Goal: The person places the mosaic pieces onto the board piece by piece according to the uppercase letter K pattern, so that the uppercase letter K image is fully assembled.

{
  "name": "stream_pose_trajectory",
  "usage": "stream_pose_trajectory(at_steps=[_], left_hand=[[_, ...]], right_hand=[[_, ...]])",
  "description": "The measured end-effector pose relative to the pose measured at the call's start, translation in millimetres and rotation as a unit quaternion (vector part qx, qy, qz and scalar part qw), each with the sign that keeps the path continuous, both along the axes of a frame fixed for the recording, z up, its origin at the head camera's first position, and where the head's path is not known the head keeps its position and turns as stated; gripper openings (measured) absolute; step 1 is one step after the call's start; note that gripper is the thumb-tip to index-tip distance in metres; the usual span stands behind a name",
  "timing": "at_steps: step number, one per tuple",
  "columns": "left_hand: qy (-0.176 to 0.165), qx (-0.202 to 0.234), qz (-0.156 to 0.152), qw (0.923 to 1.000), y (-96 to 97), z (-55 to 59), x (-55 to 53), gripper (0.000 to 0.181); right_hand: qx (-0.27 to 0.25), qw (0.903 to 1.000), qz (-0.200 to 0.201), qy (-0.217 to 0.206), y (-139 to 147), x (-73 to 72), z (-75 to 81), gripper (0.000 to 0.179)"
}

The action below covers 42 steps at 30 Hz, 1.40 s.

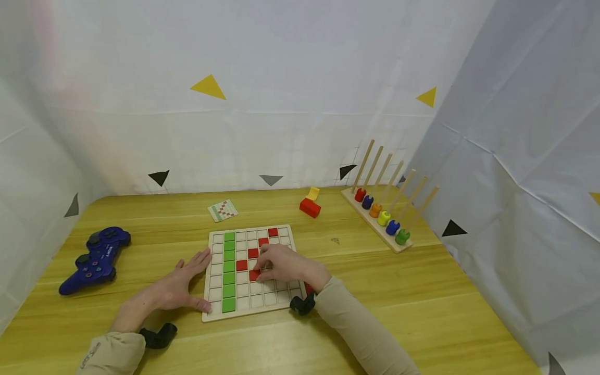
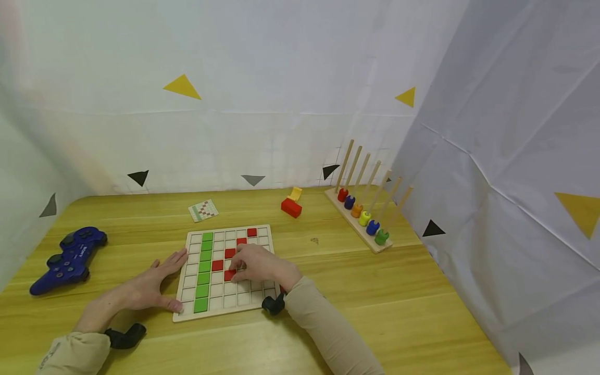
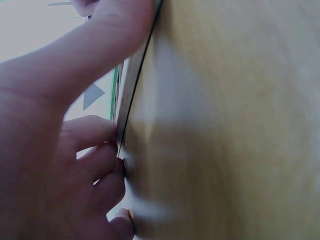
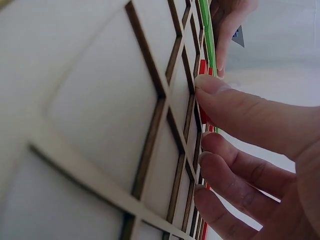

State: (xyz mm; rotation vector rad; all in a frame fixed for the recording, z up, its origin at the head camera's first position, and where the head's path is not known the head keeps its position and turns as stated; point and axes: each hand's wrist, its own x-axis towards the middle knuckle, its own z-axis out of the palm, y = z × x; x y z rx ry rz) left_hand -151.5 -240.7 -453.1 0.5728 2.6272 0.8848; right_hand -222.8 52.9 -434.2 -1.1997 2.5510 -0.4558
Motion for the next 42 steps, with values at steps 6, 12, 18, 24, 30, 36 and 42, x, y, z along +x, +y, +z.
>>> stream_pose_trajectory(at_steps=[6, 12, 18, 24, 30, 36, 42], left_hand=[[0.000, 0.001, 0.000, 1.0000, -0.8, -1.2, -0.7, 0.124], [0.000, 0.001, -0.002, 1.0000, -0.6, -1.6, -1.2, 0.123], [-0.004, 0.003, -0.007, 1.0000, 0.0, -3.8, -2.3, 0.124], [0.001, 0.003, -0.005, 1.0000, -0.2, -3.5, -1.9, 0.124], [0.000, 0.004, -0.004, 1.0000, -1.0, -2.2, -1.0, 0.124], [0.001, 0.003, -0.006, 1.0000, -1.9, -2.1, -0.9, 0.123], [0.001, 0.003, -0.006, 1.0000, -1.7, -0.6, -0.5, 0.123]], right_hand=[[-0.002, 1.0000, 0.002, 0.004, 0, -1.2, -1.2, 0.028], [-0.007, 0.9999, 0.011, 0.008, 2, -2.3, -2.7, 0.027], [-0.031, 0.9993, 0.021, 0.005, 12, -1.5, 3.3, 0.028], [-0.077, 0.9968, 0.016, -0.014, 32, -3.4, 20.3, 0.030], [-0.074, 0.9959, -0.016, -0.050, 60, -9.1, 25.4, 0.032], [-0.081, 0.9945, -0.034, -0.057, 90, -14.6, 21.4, 0.033], [-0.090, 0.9941, -0.034, -0.051, 117, -16.7, 14.7, 0.034]])
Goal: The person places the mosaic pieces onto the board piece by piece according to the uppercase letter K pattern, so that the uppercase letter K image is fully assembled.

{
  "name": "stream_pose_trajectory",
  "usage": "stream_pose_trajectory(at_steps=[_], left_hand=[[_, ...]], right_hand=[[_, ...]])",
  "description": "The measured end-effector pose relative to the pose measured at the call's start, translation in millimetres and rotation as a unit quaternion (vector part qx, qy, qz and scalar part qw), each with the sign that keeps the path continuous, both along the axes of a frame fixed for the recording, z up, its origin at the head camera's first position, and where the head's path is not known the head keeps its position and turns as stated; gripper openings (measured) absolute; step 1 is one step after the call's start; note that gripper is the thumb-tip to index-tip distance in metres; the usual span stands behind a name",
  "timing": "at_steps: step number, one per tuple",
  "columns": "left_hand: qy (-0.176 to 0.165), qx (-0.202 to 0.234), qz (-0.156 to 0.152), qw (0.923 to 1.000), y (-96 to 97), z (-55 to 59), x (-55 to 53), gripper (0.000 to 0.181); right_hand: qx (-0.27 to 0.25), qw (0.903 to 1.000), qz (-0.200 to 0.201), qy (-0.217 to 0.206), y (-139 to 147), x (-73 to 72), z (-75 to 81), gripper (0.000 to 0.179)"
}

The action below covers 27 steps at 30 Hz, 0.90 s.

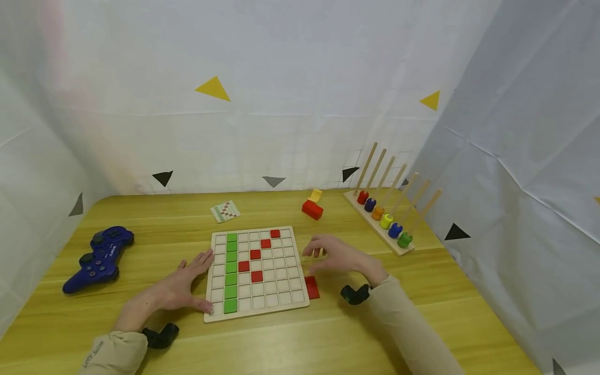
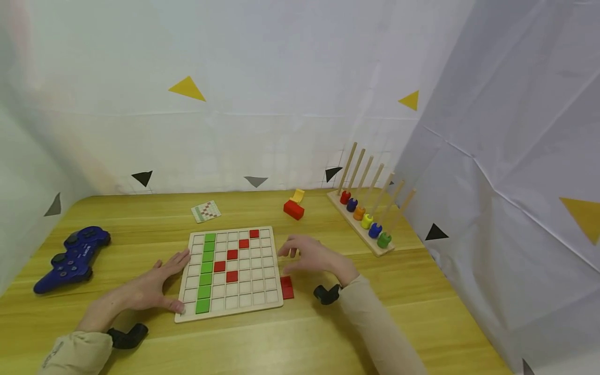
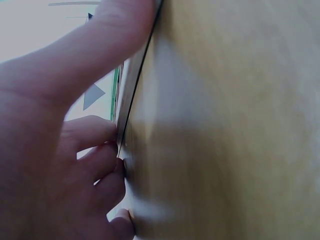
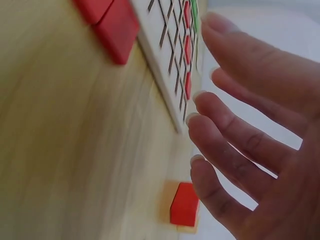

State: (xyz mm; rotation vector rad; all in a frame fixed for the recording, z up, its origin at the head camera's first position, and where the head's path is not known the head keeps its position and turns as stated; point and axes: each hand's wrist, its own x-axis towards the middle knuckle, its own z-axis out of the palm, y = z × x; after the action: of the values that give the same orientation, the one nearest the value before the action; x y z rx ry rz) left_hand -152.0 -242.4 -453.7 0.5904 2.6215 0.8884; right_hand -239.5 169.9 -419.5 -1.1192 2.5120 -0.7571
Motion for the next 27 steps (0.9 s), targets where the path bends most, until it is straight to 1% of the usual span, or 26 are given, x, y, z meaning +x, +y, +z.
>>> stream_pose_trajectory(at_steps=[4, 8, 12, 18, 27], left_hand=[[0.000, -0.002, 0.000, 1.0000, 0.2, -0.8, -0.3, 0.124], [-0.005, -0.005, 0.005, 1.0000, -0.2, -2.0, -0.5, 0.124], [-0.010, -0.005, 0.007, 0.9999, -0.6, -2.1, -0.5, 0.125], [-0.010, -0.003, 0.005, 0.9999, 0.1, -1.1, -0.6, 0.124], [-0.008, -0.004, 0.005, 0.9999, 1.0, -0.1, -0.2, 0.123]], right_hand=[[-0.006, 1.0000, -0.003, -0.007, 12, 0.4, -5.7, 0.034], [-0.010, 0.9998, -0.009, -0.017, 17, 0.1, -9.9, 0.033], [-0.011, 0.9997, -0.004, -0.021, 18, -0.1, -11.3, 0.032], [0.011, 0.9996, 0.009, -0.024, 16, -1.2, -16.3, 0.029], [0.023, 0.9992, 0.024, -0.023, 11, 3.5, -16.6, 0.025]])
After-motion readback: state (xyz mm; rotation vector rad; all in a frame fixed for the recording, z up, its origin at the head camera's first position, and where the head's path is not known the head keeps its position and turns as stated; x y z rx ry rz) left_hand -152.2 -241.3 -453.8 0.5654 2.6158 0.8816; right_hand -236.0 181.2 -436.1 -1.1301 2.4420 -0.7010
